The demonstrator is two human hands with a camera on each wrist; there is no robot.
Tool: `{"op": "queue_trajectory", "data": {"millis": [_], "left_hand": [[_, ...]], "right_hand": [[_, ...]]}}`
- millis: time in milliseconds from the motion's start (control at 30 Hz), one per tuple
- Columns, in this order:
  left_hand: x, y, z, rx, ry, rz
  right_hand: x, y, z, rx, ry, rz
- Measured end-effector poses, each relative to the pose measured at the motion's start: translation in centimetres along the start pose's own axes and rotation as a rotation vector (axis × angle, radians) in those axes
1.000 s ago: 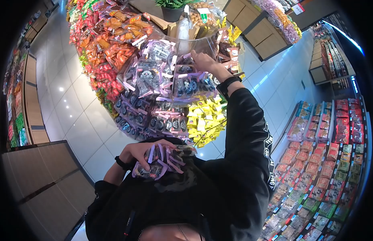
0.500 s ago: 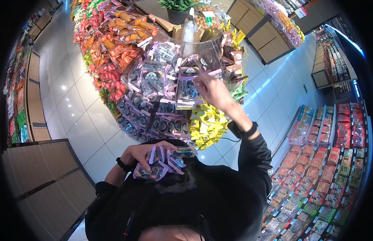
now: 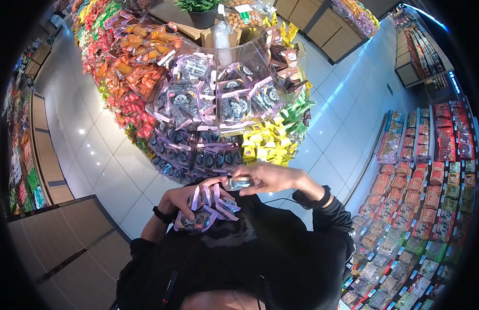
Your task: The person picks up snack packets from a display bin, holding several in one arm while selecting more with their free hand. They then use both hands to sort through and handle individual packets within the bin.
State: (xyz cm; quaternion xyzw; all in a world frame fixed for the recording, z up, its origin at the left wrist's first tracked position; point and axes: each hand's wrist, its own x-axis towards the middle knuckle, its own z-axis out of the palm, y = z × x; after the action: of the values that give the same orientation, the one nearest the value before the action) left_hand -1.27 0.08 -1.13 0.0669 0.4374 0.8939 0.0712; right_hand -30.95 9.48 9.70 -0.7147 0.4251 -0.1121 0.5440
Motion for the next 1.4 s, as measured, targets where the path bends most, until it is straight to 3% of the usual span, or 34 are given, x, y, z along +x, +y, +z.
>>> {"op": "queue_trajectory", "data": {"millis": [33, 100, 167, 233, 300, 433, 567, 700, 767, 900, 1033, 1100, 1167, 1300, 1367, 1400], "left_hand": [[0.3, 0.5, 0.3, -0.055, -0.040, 0.035], [0.3, 0.9, 0.6, -0.106, -0.082, 0.065], [0.2, 0.9, 0.9, -0.106, -0.059, 0.072], [0.2, 0.6, 0.6, -0.084, -0.085, 0.059], [0.2, 0.6, 0.6, -0.060, -0.106, 0.049], [-0.3, 0.6, 1.0, -0.076, -0.075, 0.033], [-1.2, 0.0, 1.2, -0.075, -0.015, 0.100], [-1.4, 0.0, 1.4, -0.086, 0.009, 0.148], [-1.1, -0.1, 1.4, -0.108, 0.011, 0.146], [-0.4, 0.6, 0.9, -0.091, -0.029, 0.098], [-0.3, 0.6, 0.7, -0.102, -0.044, 0.083], [-0.3, 0.8, 0.7, -0.104, -0.047, 0.078], [-0.5, 0.8, 0.7, -0.109, -0.047, 0.076], [-0.9, 0.1, 0.3, -0.102, -0.020, 0.077], [-0.8, 0.2, 0.4, -0.097, -0.013, 0.079], [-0.8, 0.4, 0.6, -0.100, -0.011, 0.068]], "right_hand": [[-0.5, 0.5, -0.9, -0.090, 0.010, -0.031], [-1.1, -0.4, -3.9, 0.053, 0.091, 0.084], [-0.5, -0.8, -7.4, -0.159, 0.423, -0.075], [1.3, -0.2, -11.7, -0.168, 0.616, 0.250], [4.7, 3.7, -15.5, -0.462, 0.776, 0.230], [11.9, 8.7, -21.1, -0.513, 0.671, 0.339], [16.3, 13.7, -23.0, -0.551, 0.623, 0.295], [16.9, 10.7, -22.3, -0.635, 0.532, 0.413], [16.8, 9.8, -21.3, -0.714, 0.636, 0.456], [17.8, 12.5, -19.9, -0.880, 0.695, 0.285], [19.5, 13.9, -19.4, -0.822, 0.617, 0.449], [19.4, 14.1, -19.4, -0.803, 0.625, 0.425], [18.6, 13.7, -20.0, -0.924, 0.510, 0.197], [16.8, 12.8, -22.3, -0.843, 0.340, 0.111], [16.2, 13.4, -22.5, -0.756, 0.352, 0.347], [16.4, 13.6, -22.5, -0.755, 0.352, 0.348]]}}
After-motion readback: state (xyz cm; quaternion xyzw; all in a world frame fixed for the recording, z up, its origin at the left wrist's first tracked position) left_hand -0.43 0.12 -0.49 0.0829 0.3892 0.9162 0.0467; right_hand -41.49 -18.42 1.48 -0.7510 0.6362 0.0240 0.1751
